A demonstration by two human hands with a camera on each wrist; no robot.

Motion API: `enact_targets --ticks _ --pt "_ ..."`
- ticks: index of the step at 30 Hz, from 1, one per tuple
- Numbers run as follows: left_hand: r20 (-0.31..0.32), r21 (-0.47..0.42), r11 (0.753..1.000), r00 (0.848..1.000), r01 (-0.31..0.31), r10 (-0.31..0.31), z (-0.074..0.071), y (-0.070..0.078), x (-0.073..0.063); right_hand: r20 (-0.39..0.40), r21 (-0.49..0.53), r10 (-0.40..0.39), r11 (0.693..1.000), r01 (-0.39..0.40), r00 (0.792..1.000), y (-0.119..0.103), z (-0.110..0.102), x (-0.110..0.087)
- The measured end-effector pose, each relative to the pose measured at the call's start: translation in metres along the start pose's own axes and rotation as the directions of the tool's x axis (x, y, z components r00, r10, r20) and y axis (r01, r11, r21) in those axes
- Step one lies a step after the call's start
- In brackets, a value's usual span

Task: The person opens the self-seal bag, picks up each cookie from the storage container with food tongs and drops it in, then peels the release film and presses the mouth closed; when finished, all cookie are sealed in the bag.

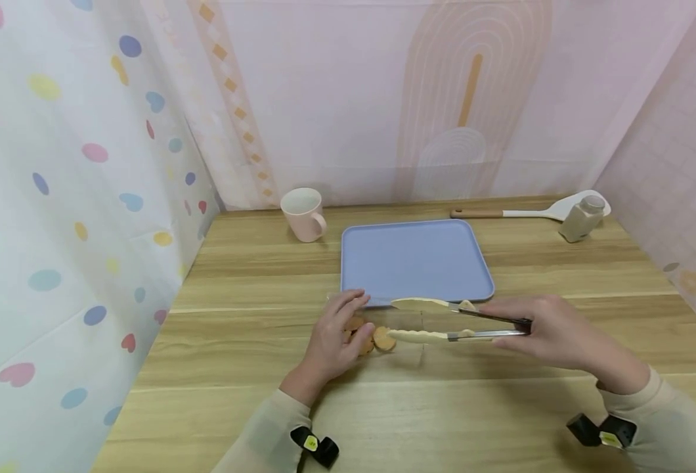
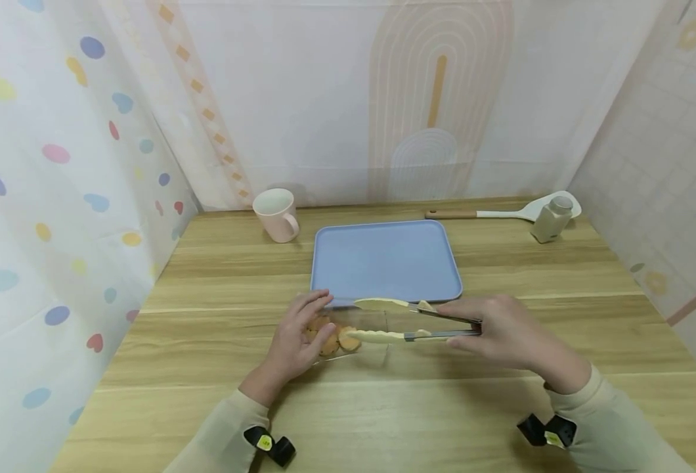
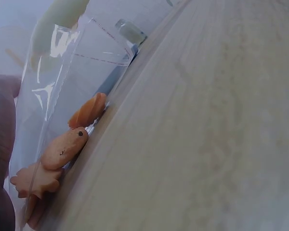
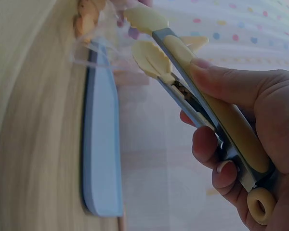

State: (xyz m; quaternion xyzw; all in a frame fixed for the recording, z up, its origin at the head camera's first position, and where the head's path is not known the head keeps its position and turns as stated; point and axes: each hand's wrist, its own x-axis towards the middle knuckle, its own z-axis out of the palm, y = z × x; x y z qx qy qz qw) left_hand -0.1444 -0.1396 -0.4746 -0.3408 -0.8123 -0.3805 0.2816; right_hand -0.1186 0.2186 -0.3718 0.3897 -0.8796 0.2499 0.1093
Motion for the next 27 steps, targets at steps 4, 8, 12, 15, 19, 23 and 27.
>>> enact_targets --ticks 4,8,12,15,19,23,27 --pt "0.05 0.08 0.995 0.997 0.054 -0.058 0.001 -0.002 -0.001 -0.007 0.058 0.036 0.998 -0.035 0.999 0.0 -0.01 -0.009" --pt "0.065 0.115 0.99 0.994 0.079 -0.086 0.002 -0.004 -0.002 -0.018 0.068 0.039 0.997 -0.037 0.999 0.001 -0.013 -0.013" --pt "0.025 0.113 0.988 0.994 0.102 -0.106 0.003 -0.005 -0.001 -0.036 0.085 0.034 0.996 -0.031 0.999 0.003 -0.015 -0.019" --pt "-0.016 0.105 0.988 0.993 0.114 -0.113 0.004 -0.005 0.0 -0.053 0.124 0.055 0.991 -0.048 0.997 0.004 -0.02 -0.026" --pt "-0.05 0.083 0.99 0.993 0.114 -0.11 0.005 -0.006 0.001 -0.11 0.114 0.136 0.986 -0.123 0.985 0.01 -0.026 -0.038" --pt "-0.053 0.068 0.991 0.992 0.115 -0.111 0.005 -0.007 0.001 -0.175 0.022 0.282 0.959 -0.282 0.943 0.026 -0.028 -0.049" --pt "-0.046 0.061 0.989 0.991 0.131 -0.128 0.005 -0.006 -0.001 -0.193 -0.016 0.456 0.884 -0.468 0.869 0.051 -0.026 -0.061"
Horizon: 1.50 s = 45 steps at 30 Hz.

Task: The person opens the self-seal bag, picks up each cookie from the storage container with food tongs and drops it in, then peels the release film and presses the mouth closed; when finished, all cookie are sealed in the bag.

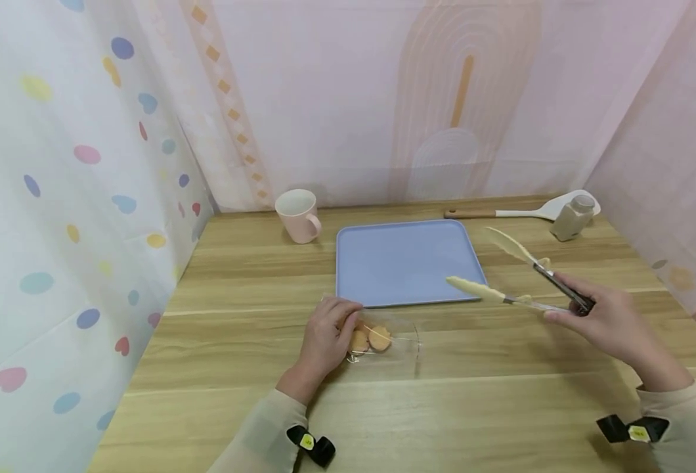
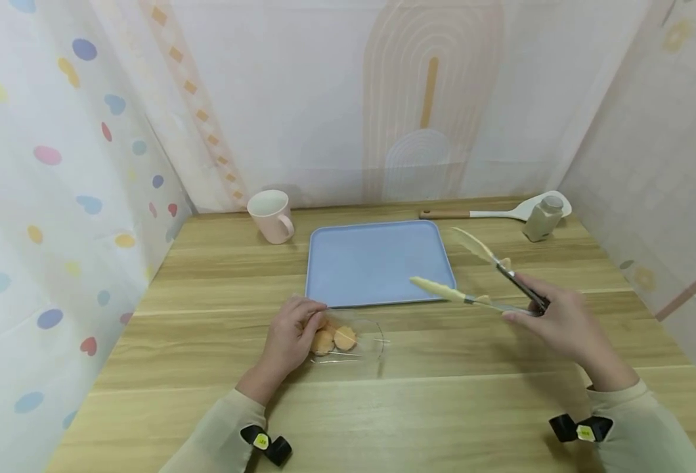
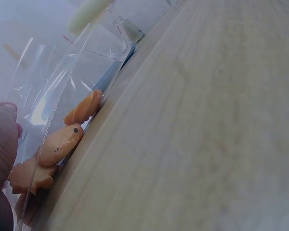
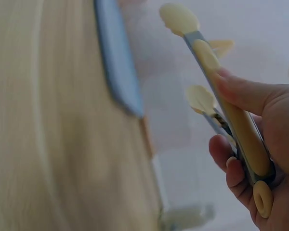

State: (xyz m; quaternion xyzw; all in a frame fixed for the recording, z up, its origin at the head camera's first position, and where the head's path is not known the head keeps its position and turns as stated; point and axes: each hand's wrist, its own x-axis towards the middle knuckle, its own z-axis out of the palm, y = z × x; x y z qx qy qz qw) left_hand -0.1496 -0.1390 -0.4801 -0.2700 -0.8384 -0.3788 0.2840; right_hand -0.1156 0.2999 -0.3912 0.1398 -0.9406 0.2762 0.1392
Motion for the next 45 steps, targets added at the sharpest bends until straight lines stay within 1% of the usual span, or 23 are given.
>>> enact_targets --ticks 3,7,10,12,16,21,27,30,32,34,35,37,39,40,41,42,43,45 --pt "0.002 -0.001 1.0 1.0 0.007 -0.007 0.0 0.0 -0.002 -0.02 -0.011 0.114 0.993 -0.114 0.993 0.02 0.003 -0.002" --pt "0.004 -0.002 1.0 1.0 0.01 -0.01 0.0 0.001 -0.003 -0.035 -0.02 0.237 0.971 -0.238 0.971 0.04 0.004 -0.006" --pt "0.003 0.001 1.0 1.0 0.011 -0.011 0.0 0.001 -0.003 -0.022 -0.031 0.31 0.95 -0.31 0.951 0.051 0.007 -0.007" --pt "0.003 0.004 1.0 1.0 0.01 -0.01 0.0 0.001 -0.003 -0.011 -0.031 0.339 0.94 -0.339 0.941 0.058 0.01 -0.008" --pt "0.006 0.005 1.0 1.0 0.008 -0.008 0.001 0.001 -0.004 0.005 -0.013 0.363 0.932 -0.362 0.932 0.069 0.018 -0.01" --pt "0.012 0.006 1.0 1.0 0.008 -0.008 0.001 0.003 -0.004 0.012 -0.016 0.358 0.934 -0.357 0.934 0.076 0.027 -0.009" --pt "0.0 0.001 1.0 1.0 -0.001 0.001 0.003 0.003 -0.003 0.034 -0.011 0.352 0.936 -0.352 0.935 0.075 0.029 -0.006" --pt "0.013 0.0 1.0 1.0 0.009 -0.009 0.004 0.003 -0.003 0.052 -0.013 0.358 0.934 -0.357 0.932 0.072 0.029 -0.005" --pt "0.025 0.001 1.0 1.0 0.015 -0.015 0.005 0.003 -0.004 0.049 -0.016 0.362 0.932 -0.362 0.931 0.067 0.028 -0.004" --pt "0.039 0.007 1.0 0.999 0.018 -0.019 0.005 0.003 -0.004 0.009 -0.035 0.343 0.939 -0.343 0.939 0.056 0.027 -0.002" --pt "0.044 0.012 1.0 0.999 0.016 -0.016 0.005 0.003 -0.003 -0.017 -0.018 0.322 0.946 -0.323 0.946 0.048 0.028 -0.001" --pt "0.06 0.029 0.999 0.998 0.014 -0.016 0.004 0.004 -0.002 -0.061 0.031 0.254 0.967 -0.252 0.965 0.027 0.033 0.001" --pt "0.08 0.051 0.999 0.997 0.009 -0.013 0.002 0.004 0.0 -0.068 0.102 0.151 0.984 -0.144 0.986 0.0 0.044 0.003" --pt "0.094 0.061 0.998 0.996 0.008 -0.014 0.001 0.005 0.002 -0.044 0.163 0.097 0.983 -0.088 0.994 -0.014 0.051 0.003" --pt "0.109 0.072 0.997 0.994 0.007 -0.015 0.0 0.005 0.004 -0.005 0.222 0.045 0.974 -0.043 0.999 -0.028 0.059 0.003" --pt "0.131 0.082 0.997 0.991 0.008 -0.018 -0.002 0.006 0.007 0.047 0.267 -0.003 0.964 -0.009 0.999 -0.041 0.066 0.003" --pt "0.154 0.091 0.996 0.988 0.007 -0.021 -0.003 0.006 0.011 0.11 0.314 -0.048 0.949 0.011 0.993 -0.053 0.074 0.002" --pt "0.212 0.097 0.995 0.977 0.009 -0.029 -0.006 0.007 0.019 0.236 0.413 -0.125 0.911 0.017 0.964 -0.073 0.088 0.001"
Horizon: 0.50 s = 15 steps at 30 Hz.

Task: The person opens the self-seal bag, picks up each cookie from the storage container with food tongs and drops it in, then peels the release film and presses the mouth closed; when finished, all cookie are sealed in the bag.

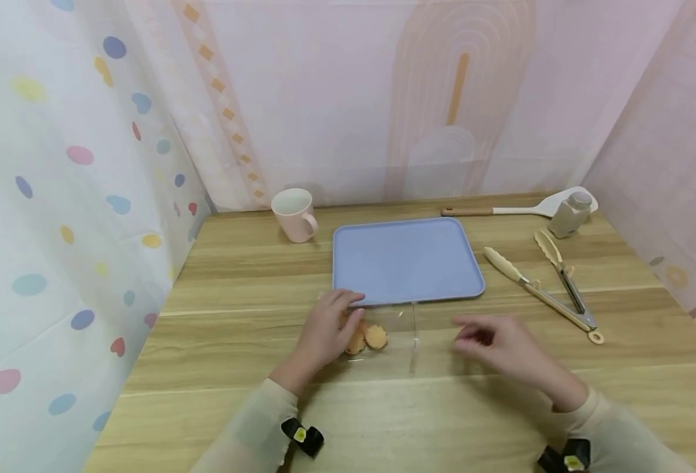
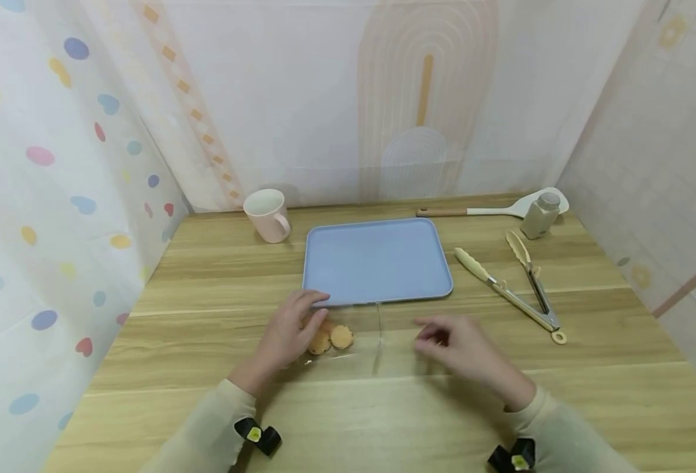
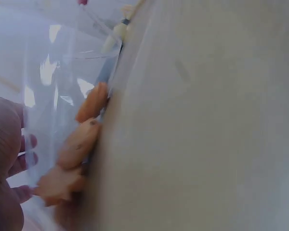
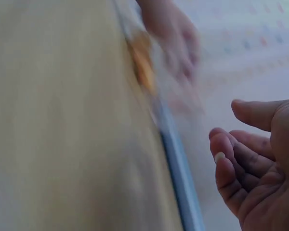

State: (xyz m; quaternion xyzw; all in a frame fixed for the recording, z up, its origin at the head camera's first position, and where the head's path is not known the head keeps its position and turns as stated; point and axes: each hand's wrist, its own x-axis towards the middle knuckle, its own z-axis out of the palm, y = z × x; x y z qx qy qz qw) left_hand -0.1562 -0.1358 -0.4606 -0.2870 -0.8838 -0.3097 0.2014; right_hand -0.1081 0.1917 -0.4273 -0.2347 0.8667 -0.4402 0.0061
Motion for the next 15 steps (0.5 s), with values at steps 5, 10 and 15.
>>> enact_targets --ticks 5,10,15 --pt "0.185 -0.042 0.998 0.982 0.049 -0.041 -0.011 -0.001 0.024 0.194 0.15 -0.038 0.989 0.009 0.98 -0.016 0.033 0.007" --pt "0.388 -0.057 0.993 0.919 0.1 -0.07 -0.012 -0.005 0.046 0.232 0.189 -0.071 0.982 0.027 0.97 -0.021 0.051 0.01" --pt "0.524 -0.032 0.997 0.851 0.07 -0.043 -0.008 -0.002 0.055 0.274 0.202 -0.025 0.979 -0.032 0.961 -0.024 0.061 0.012"
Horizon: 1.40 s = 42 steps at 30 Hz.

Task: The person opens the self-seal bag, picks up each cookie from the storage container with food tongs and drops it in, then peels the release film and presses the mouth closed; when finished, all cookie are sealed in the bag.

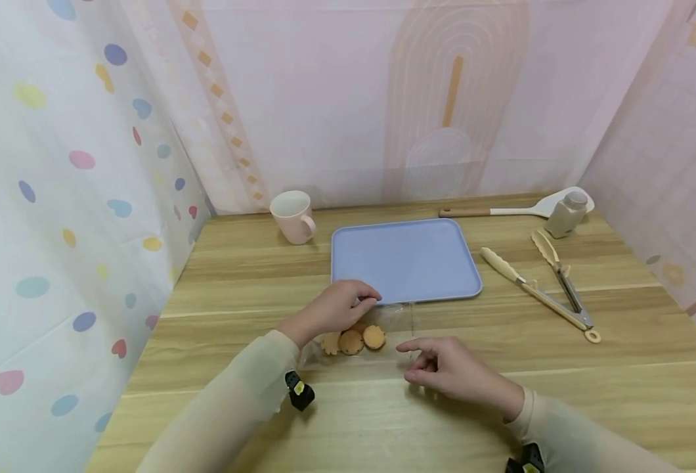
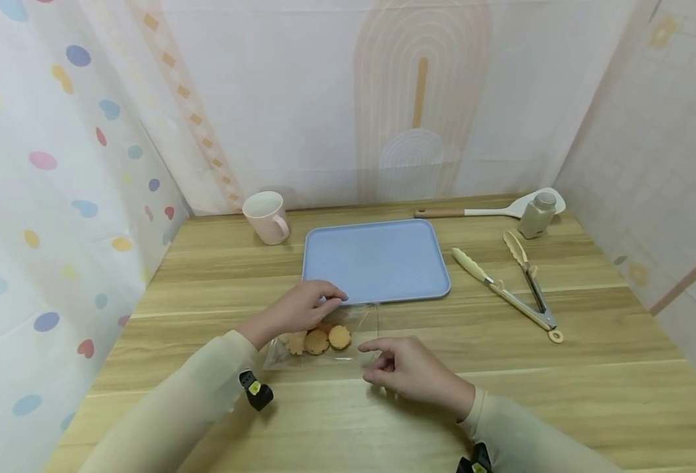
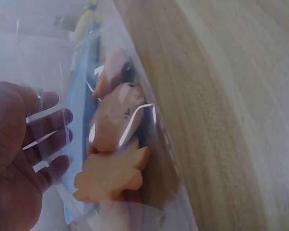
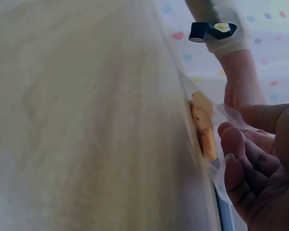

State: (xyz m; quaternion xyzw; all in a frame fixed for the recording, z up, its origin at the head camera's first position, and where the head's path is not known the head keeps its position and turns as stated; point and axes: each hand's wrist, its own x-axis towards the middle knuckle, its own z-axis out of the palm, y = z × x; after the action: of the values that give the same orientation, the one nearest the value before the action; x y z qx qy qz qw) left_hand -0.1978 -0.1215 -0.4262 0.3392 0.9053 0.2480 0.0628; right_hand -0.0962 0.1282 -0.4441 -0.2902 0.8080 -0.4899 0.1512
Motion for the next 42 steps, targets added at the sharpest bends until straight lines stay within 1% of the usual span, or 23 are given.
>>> enact_targets --ticks 3,5,8,10,13,16,18,20,23,27,29,31,33,34,36,37,38,39,40,41,42 --pt "0.037 0.043 0.999 0.999 -0.008 0.007 0.001 0.001 0.004 -0.016 0.001 0.047 0.999 -0.047 0.999 0.0 0.002 0.003" --pt "0.046 0.066 0.998 0.999 -0.01 0.007 0.001 0.001 0.007 -0.025 -0.003 0.059 0.998 -0.059 0.998 0.001 0.002 0.004" --pt "0.039 0.084 0.996 0.999 0.001 -0.004 0.001 0.0 0.011 -0.031 -0.012 0.055 0.998 -0.055 0.998 0.001 0.003 0.005" --pt "0.025 0.085 0.996 1.0 0.005 -0.007 0.001 -0.002 0.012 -0.035 -0.027 0.046 0.999 -0.047 0.998 0.002 0.004 0.007" --pt "-0.004 0.041 0.999 1.0 0.017 -0.017 0.0 -0.006 0.012 -0.067 -0.063 0.032 0.997 -0.036 0.997 0.002 0.003 0.009" --pt "-0.032 -0.056 0.997 0.998 0.06 -0.061 -0.002 -0.01 0.008 -0.122 -0.086 0.033 0.995 -0.043 0.992 0.003 0.002 0.011" --pt "-0.054 -0.13 0.987 0.994 0.09 -0.098 -0.002 -0.013 0.004 -0.178 -0.107 0.034 0.993 -0.053 0.983 0.003 0.001 0.014" --pt "-0.083 -0.188 0.976 0.989 0.105 -0.122 -0.004 -0.016 0.0 -0.239 -0.122 0.032 0.991 -0.062 0.97 0.004 -0.002 0.016" --pt "-0.126 -0.246 0.964 0.983 0.099 -0.133 -0.006 -0.018 -0.006 -0.337 -0.15 0.035 0.985 -0.091 0.941 0.006 -0.006 0.02" --pt "-0.17 -0.316 0.945 0.975 0.086 -0.145 -0.007 -0.014 -0.014 -0.435 -0.142 0.053 0.982 -0.127 0.899 0.009 -0.012 0.026" --pt "-0.194 -0.374 0.924 0.967 0.083 -0.165 -0.006 -0.009 -0.016 -0.477 -0.124 0.054 0.984 -0.128 0.877 0.009 -0.014 0.029" --pt "-0.217 -0.455 0.886 0.954 0.089 -0.207 -0.005 -0.004 -0.019 -0.519 -0.116 0.039 0.986 -0.116 0.854 0.009 -0.016 0.032" --pt "-0.222 -0.561 0.82 0.934 0.113 -0.28 -0.002 0.001 -0.022 -0.552 -0.103 0.027 0.99 -0.1 0.833 0.009 -0.018 0.035" --pt "-0.222 -0.612 0.781 0.921 0.124 -0.32 0.0 0.003 -0.023 -0.563 -0.096 0.023 0.991 -0.092 0.826 0.009 -0.018 0.037" --pt "-0.212 -0.706 0.694 0.892 0.143 -0.399 0.005 0.006 -0.026 -0.584 -0.085 0.023 0.992 -0.089 0.811 0.009 -0.019 0.041" --pt "-0.207 -0.742 0.653 0.877 0.148 -0.434 0.008 0.006 -0.027 -0.587 -0.072 0.03 0.993 -0.089 0.809 0.009 -0.018 0.043" --pt "-0.202 -0.767 0.623 0.863 0.155 -0.463 0.01 0.006 -0.029 -0.59 -0.058 0.038 0.994 -0.09 0.807 0.01 -0.018 0.046" --pt "-0.207 -0.778 0.61 0.853 0.154 -0.479 0.013 0.006 -0.03 -0.591 -0.046 0.048 0.995 -0.093 0.805 0.011 -0.017 0.048" --pt "-0.215 -0.783 0.603 0.844 0.152 -0.492 0.016 0.006 -0.031 -0.595 -0.034 0.059 0.995 -0.099 0.801 0.012 -0.016 0.05" --pt "-0.227 -0.783 0.604 0.835 0.15 -0.501 0.019 0.005 -0.032 -0.598 -0.019 0.07 0.995 -0.102 0.798 0.012 -0.016 0.052" --pt "-0.246 -0.773 0.618 0.829 0.145 -0.503 0.022 0.003 -0.033 -0.599 -0.005 0.079 0.995 -0.102 0.797 0.012 -0.015 0.054"
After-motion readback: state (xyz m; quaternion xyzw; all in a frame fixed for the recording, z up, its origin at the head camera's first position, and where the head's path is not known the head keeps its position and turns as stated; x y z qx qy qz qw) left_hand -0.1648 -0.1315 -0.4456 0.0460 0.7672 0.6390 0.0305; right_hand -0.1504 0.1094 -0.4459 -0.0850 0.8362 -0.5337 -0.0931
